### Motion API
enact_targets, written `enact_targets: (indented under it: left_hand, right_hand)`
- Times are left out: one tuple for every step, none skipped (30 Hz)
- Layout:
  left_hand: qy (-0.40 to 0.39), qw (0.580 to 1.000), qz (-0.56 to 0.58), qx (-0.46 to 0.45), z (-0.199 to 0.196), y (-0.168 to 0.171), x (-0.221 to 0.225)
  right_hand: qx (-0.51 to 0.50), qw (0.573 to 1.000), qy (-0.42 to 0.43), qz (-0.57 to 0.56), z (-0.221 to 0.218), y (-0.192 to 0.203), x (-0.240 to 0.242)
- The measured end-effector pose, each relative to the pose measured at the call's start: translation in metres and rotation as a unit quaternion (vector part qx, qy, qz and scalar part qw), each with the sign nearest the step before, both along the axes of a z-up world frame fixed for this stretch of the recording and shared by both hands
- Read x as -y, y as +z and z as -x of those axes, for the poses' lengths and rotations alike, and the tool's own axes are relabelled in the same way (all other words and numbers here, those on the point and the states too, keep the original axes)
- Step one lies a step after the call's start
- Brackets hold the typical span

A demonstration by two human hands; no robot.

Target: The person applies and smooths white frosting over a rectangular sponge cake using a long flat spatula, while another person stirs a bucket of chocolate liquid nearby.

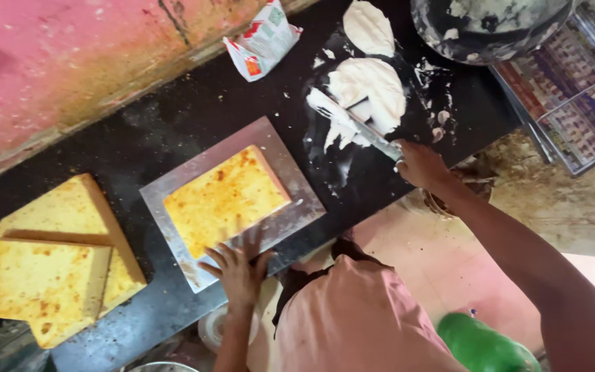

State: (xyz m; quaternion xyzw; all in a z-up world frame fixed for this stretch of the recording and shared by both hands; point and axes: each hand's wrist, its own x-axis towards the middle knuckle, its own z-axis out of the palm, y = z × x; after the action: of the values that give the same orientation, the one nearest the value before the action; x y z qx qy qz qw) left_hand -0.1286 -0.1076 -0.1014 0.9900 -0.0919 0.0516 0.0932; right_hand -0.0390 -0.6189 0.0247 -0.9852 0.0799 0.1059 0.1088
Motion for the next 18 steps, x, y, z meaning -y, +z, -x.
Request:
enact_targets:
  left_hand:
    - [0.000,1.000,0.000,-0.004,-0.005,-0.003,0.003]
    - [0.005,1.000,0.020,0.020,-0.011,-0.004,0.006]
    - [0.012,0.998,0.040,0.046,-0.020,-0.004,0.010]
    - [0.014,0.998,0.041,0.044,-0.029,-0.004,0.014]
    - [0.000,0.992,0.051,0.112,-0.032,-0.002,0.015]
    - [-0.013,0.982,0.061,0.180,-0.034,0.000,0.018]
    - [-0.010,0.983,0.059,0.175,-0.037,0.001,0.020]
    - [0.006,0.987,0.051,0.153,-0.040,0.004,0.023]
    - [0.024,0.990,0.042,0.133,-0.046,0.006,0.027]
    - [0.029,0.990,0.039,0.131,-0.050,0.008,0.031]
    - [0.038,0.990,0.045,0.129,-0.048,0.011,0.034]
    - [0.048,0.989,0.050,0.128,-0.045,0.015,0.038]
    - [0.055,0.990,0.046,0.124,-0.042,0.019,0.040]
    - [0.094,0.990,0.065,0.087,-0.036,0.024,0.039]
    - [0.132,0.986,0.090,0.057,-0.039,0.027,0.043]
    - [0.139,0.984,0.090,0.061,-0.039,0.029,0.045]
    - [0.142,0.983,0.057,0.102,-0.035,0.031,0.043]
    - [0.145,0.979,0.025,0.142,-0.030,0.032,0.040]
  right_hand:
    - [-0.031,0.998,-0.023,-0.042,0.003,-0.003,0.008]
    - [-0.035,0.998,-0.023,-0.042,0.009,-0.007,0.014]
    - [-0.037,0.975,-0.065,-0.211,0.016,-0.011,0.019]
    - [-0.038,0.921,-0.104,-0.374,0.021,-0.013,0.025]
    - [-0.044,0.920,-0.105,-0.375,0.031,-0.014,0.029]
    - [-0.095,0.877,-0.131,-0.453,0.041,-0.014,0.032]
    - [-0.146,0.823,-0.155,-0.526,0.049,-0.014,0.033]
    - [-0.152,0.822,-0.155,-0.526,0.058,-0.013,0.035]
    - [-0.091,0.849,-0.091,-0.513,0.063,-0.013,0.038]
    - [-0.028,0.868,-0.025,-0.496,0.064,-0.012,0.042]
    - [-0.037,0.866,-0.020,-0.498,0.063,-0.008,0.053]
    - [-0.025,0.953,-0.017,-0.300,0.060,0.001,0.073]
    - [-0.007,0.996,-0.009,-0.088,0.055,0.006,0.086]
    - [0.062,0.996,0.033,-0.052,0.055,0.011,0.100]
    - [0.140,0.987,0.076,-0.013,0.046,0.016,0.117]
    - [0.144,0.986,0.083,-0.013,0.032,0.014,0.127]
    - [0.069,0.996,0.049,0.033,0.023,0.011,0.140]
    - [-0.005,0.997,0.014,0.080,0.018,0.005,0.150]
